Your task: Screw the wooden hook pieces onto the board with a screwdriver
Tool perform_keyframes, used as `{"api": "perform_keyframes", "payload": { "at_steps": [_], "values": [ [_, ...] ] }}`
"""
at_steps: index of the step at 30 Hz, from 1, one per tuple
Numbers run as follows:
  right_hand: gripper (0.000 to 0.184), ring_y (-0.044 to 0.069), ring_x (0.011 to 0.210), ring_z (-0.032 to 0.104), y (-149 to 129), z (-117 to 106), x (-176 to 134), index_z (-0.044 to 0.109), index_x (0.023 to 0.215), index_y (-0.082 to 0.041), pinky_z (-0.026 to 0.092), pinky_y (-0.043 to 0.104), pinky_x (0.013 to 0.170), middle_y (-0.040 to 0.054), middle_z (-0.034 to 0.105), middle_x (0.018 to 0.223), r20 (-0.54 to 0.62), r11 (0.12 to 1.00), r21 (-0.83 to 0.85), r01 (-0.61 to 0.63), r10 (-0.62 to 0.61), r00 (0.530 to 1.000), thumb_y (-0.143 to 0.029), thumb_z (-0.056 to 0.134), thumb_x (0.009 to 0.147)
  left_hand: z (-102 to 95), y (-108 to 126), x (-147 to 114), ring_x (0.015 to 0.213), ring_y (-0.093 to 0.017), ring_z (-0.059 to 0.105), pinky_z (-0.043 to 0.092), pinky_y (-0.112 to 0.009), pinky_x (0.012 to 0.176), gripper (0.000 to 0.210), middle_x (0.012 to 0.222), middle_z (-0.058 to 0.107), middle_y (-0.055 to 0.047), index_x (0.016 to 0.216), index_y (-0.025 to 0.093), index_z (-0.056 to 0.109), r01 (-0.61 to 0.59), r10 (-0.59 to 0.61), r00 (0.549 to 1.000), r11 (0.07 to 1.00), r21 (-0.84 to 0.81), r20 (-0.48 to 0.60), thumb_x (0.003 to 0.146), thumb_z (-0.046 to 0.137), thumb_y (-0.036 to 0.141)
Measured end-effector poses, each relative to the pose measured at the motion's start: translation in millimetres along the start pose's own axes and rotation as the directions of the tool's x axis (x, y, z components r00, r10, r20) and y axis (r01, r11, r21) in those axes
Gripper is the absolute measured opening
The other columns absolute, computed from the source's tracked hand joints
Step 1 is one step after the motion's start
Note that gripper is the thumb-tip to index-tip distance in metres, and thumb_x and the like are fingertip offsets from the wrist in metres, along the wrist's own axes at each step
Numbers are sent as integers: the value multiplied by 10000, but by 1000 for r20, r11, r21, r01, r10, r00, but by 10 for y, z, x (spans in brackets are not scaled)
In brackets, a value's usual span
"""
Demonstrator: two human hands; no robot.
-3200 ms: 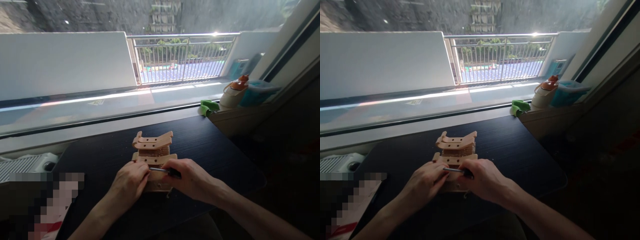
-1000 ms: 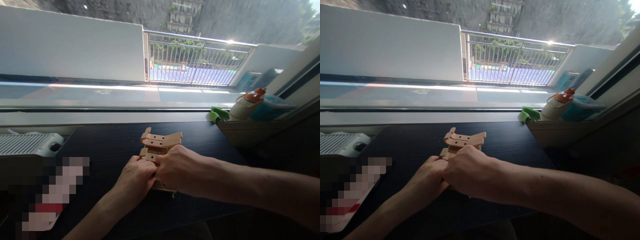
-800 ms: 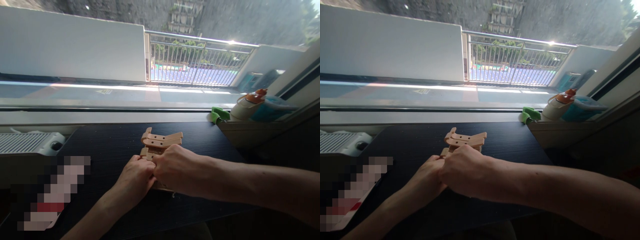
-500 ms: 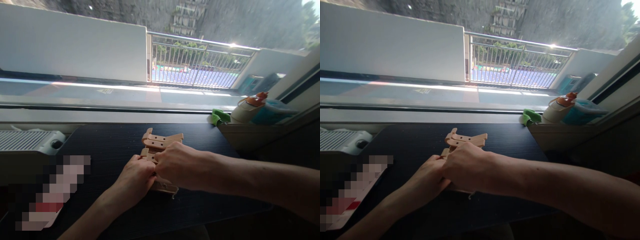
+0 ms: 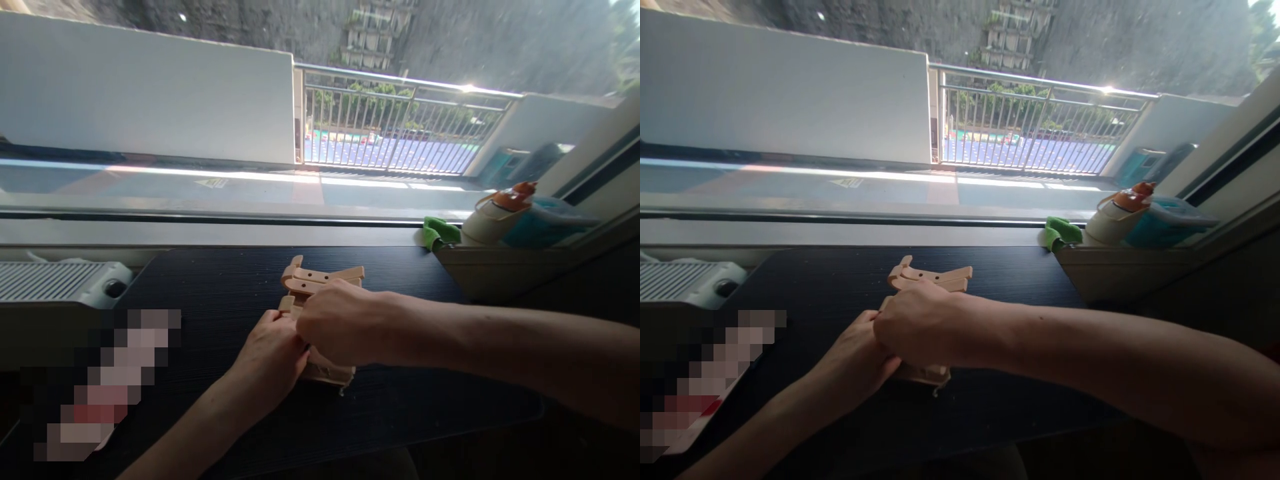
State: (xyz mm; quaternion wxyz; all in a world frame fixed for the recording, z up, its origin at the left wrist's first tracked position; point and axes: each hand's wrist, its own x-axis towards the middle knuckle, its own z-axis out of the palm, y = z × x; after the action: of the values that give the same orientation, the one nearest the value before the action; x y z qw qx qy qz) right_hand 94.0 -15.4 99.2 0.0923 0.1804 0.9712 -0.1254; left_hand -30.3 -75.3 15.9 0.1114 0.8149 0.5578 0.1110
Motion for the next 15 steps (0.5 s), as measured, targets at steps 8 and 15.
{"api": "perform_keyframes", "payload": {
  "at_steps": [8,15],
  "values": [
    [185,127,742,521,21,-173,-70,648,699,-91,396,276,741,71,641,798,126,974,-193,120,-97,987,5,510,779,-2,26,-2,871,-237,645,398,-398,832,140,831,711,-52,722,201,660,36,-35,998,999,-14,44,767,540,144],
    [229,80,593,433,3,-198,-118,607,652,-95,354,233,581,30,602,735,121,983,-134,124,-108,987,24,474,795,-40,50,9,911,-242,634,391,-380,846,152,863,712,-60,731,188,658,84,-84,993,996,11,85,787,520,154]
  ]
}}
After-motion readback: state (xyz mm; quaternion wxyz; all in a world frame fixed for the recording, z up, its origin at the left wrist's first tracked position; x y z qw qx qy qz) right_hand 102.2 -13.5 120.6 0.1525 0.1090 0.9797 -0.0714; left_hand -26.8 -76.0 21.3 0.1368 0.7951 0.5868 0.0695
